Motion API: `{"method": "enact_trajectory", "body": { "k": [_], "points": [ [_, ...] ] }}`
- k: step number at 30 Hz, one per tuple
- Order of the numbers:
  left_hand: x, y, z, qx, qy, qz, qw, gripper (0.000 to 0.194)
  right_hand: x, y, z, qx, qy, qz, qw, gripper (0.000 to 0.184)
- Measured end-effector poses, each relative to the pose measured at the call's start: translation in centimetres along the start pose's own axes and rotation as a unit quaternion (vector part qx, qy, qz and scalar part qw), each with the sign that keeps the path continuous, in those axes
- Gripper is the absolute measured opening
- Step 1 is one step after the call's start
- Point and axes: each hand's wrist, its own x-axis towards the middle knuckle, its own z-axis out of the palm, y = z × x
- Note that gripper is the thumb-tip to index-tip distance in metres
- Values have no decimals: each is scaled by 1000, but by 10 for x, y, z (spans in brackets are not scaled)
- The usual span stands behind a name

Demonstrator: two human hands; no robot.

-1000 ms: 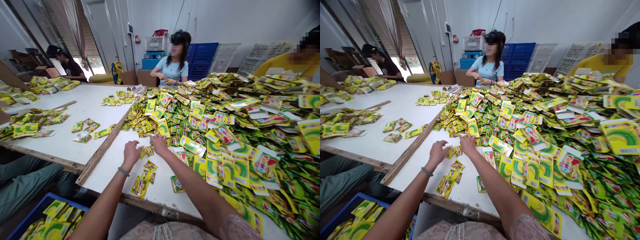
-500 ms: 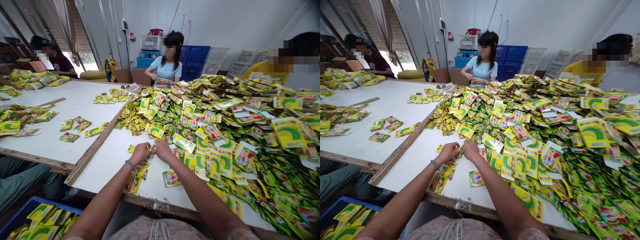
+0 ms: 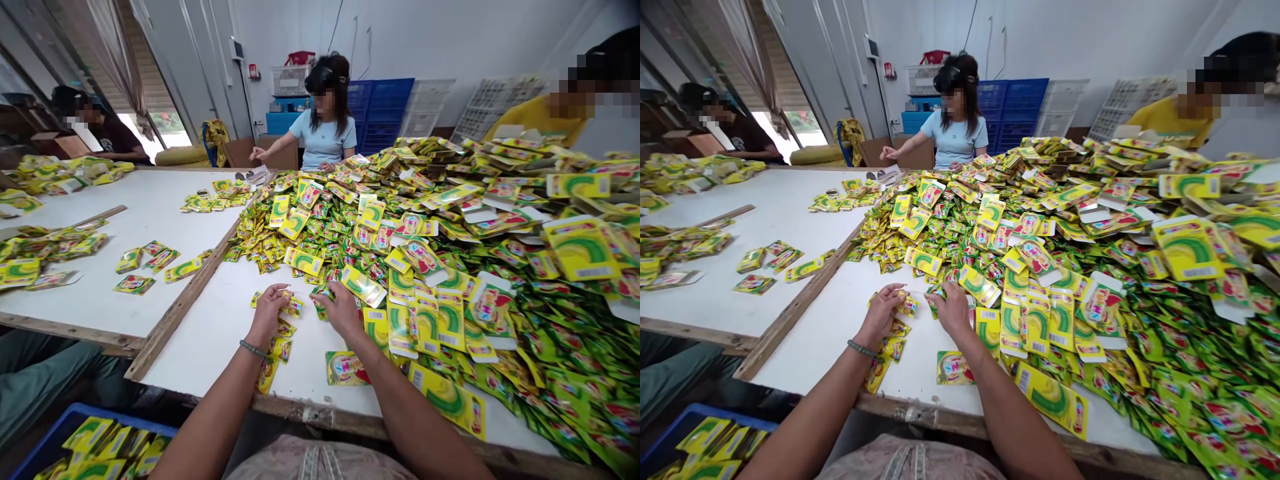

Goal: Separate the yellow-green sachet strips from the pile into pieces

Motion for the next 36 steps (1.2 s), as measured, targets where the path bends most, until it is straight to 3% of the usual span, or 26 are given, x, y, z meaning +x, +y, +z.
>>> {"method": "enact_trajectory", "body": {
  "k": [2, 5, 7, 9, 12, 15, 18, 22, 24, 25, 29, 31, 34, 36],
  "points": [
    [0, -2, 3, -4, 17, 2, 1000, 44, 1, -2, -3, 9, -3, 25, 1000, 23],
    [2, -4, 7, 8, 49, 11, 999, 42, 0, -2, -3, -1, -57, 46, 997, 20],
    [2, -4, 10, 25, 58, 30, 998, 40, -1, -3, 0, 0, -29, 20, 999, 27],
    [1, -3, 12, 46, 41, 52, 997, 39, -1, -5, 5, 25, 10, 5, 1000, 33],
    [-3, -2, 16, 49, 0, 63, 997, 41, 0, -7, 14, 116, -56, 62, 990, 31],
    [-7, -1, 17, 42, -18, 14, 999, 36, 0, -7, 18, 219, -118, 95, 964, 27],
    [-9, -1, 15, 85, -66, -33, 994, 31, 0, -6, 15, 322, -113, 99, 935, 23],
    [-12, 0, 16, 160, -104, 15, 982, 29, 0, -9, 8, 480, -142, 169, 849, 24],
    [-13, 0, 18, 188, -107, 36, 976, 29, 0, -10, 7, 496, -163, 197, 830, 26],
    [-13, -1, 18, 198, -109, 41, 973, 29, 0, -10, 7, 477, -160, 197, 841, 26],
    [-13, -4, 18, 220, -120, 46, 967, 31, 2, -9, 7, 302, -80, 128, 941, 23],
    [-13, -5, 18, 220, -126, 44, 966, 31, 2, -7, 4, 256, -100, 105, 956, 26],
    [-11, -5, 21, 226, -153, 26, 962, 31, 3, -3, -4, 255, -164, 84, 949, 29],
    [-9, -5, 26, 244, -154, 21, 957, 33, 5, -1, -12, 215, -130, 70, 965, 29]
  ]
}}
